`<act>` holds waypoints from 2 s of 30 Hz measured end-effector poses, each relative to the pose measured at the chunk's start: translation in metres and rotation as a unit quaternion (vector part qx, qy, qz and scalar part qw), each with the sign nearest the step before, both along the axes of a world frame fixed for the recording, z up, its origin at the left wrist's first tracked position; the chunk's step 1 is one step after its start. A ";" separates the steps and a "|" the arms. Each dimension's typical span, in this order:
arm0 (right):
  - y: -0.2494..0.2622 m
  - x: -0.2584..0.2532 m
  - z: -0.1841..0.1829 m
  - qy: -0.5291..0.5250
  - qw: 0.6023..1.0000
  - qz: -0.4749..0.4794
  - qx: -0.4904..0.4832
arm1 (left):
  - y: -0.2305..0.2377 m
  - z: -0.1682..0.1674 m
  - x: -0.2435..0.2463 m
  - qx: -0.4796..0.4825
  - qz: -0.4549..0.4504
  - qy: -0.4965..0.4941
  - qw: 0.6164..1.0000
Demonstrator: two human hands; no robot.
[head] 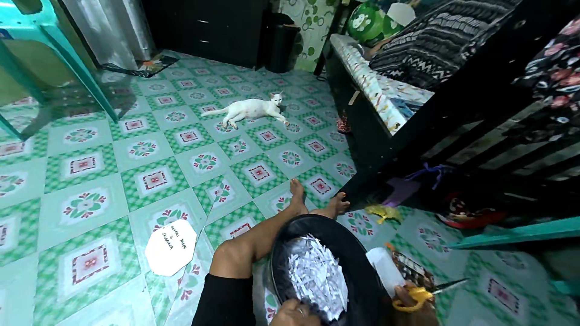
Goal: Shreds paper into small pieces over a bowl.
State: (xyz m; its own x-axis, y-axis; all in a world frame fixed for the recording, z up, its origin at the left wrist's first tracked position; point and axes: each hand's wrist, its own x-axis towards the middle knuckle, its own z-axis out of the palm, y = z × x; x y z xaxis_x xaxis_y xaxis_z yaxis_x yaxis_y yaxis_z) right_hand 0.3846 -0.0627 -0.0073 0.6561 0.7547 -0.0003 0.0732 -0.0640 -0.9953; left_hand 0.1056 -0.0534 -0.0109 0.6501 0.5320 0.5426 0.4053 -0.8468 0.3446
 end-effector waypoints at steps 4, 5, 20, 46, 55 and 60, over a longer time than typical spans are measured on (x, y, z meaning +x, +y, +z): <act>0.002 0.008 -0.007 0.063 0.997 0.023 0.045 | -0.002 0.001 0.005 0.010 0.028 -0.012 0.999; 0.002 0.011 -0.010 0.074 0.996 0.026 0.047 | -0.003 0.001 0.007 0.005 0.039 -0.007 0.999; 0.011 -0.110 0.065 0.378 0.916 -0.038 0.125 | 0.037 0.064 0.035 -0.267 -0.085 -0.193 0.940; 0.005 -0.121 0.057 -0.011 0.984 0.115 0.137 | 0.067 0.077 0.002 -0.407 -0.012 -0.276 0.871; 0.010 -0.125 0.052 0.003 0.985 0.063 0.162 | 0.065 0.064 0.008 -0.431 -0.038 -0.316 0.844; 0.010 -0.131 0.050 0.054 0.984 0.055 0.164 | 0.067 0.064 0.012 -0.529 -0.039 -0.351 0.772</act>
